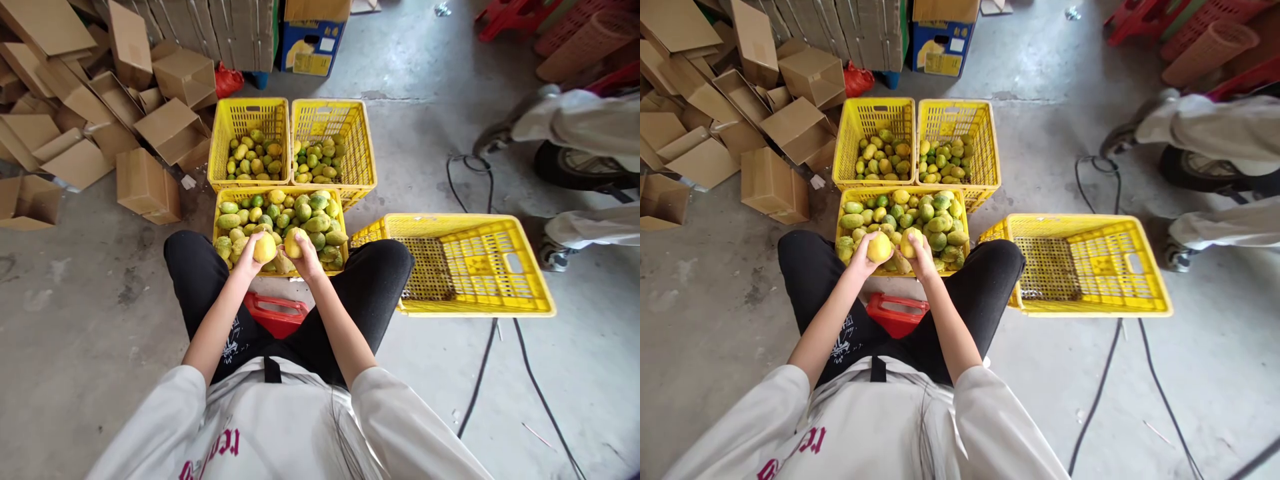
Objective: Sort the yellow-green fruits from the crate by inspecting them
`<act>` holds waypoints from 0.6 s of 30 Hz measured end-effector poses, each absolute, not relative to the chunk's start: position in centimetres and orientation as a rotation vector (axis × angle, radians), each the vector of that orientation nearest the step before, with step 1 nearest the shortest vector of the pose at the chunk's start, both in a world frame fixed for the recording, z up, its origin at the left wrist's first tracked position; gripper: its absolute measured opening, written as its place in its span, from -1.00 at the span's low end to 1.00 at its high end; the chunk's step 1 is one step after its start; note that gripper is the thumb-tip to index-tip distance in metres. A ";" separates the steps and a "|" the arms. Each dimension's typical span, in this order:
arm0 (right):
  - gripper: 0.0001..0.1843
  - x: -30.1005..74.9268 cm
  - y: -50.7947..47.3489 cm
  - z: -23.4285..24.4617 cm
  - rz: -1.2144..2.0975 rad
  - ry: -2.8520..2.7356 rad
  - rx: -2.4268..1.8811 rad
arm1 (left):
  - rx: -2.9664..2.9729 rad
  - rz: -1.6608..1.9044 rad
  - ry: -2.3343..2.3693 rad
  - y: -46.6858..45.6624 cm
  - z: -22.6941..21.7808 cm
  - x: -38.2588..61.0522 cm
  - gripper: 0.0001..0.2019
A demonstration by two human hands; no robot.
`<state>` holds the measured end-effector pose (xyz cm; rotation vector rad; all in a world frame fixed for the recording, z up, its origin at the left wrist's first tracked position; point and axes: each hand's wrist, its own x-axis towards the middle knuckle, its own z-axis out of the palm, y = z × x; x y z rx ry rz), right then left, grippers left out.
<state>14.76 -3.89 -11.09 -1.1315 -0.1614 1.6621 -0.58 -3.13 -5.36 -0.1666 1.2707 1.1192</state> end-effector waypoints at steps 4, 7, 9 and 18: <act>-0.74 14.9 -3.8 -11.3 1.679 -0.163 -1.160 | -0.212 1.104 1.290 -2.6 -4.5 -0.8 -0.87; -0.73 14.9 -3.6 -11.3 1.690 -0.177 -1.127 | -0.196 1.076 1.253 -2.5 -4.3 -0.8 -0.71; -0.73 14.8 -3.6 -11.2 1.686 -0.178 -1.110 | -0.186 1.063 1.248 -2.5 -4.4 -0.9 -0.68; -0.67 14.5 -3.6 -10.6 1.721 -0.109 -1.085 | -0.088 1.043 1.280 -2.8 -5.0 -0.9 -0.82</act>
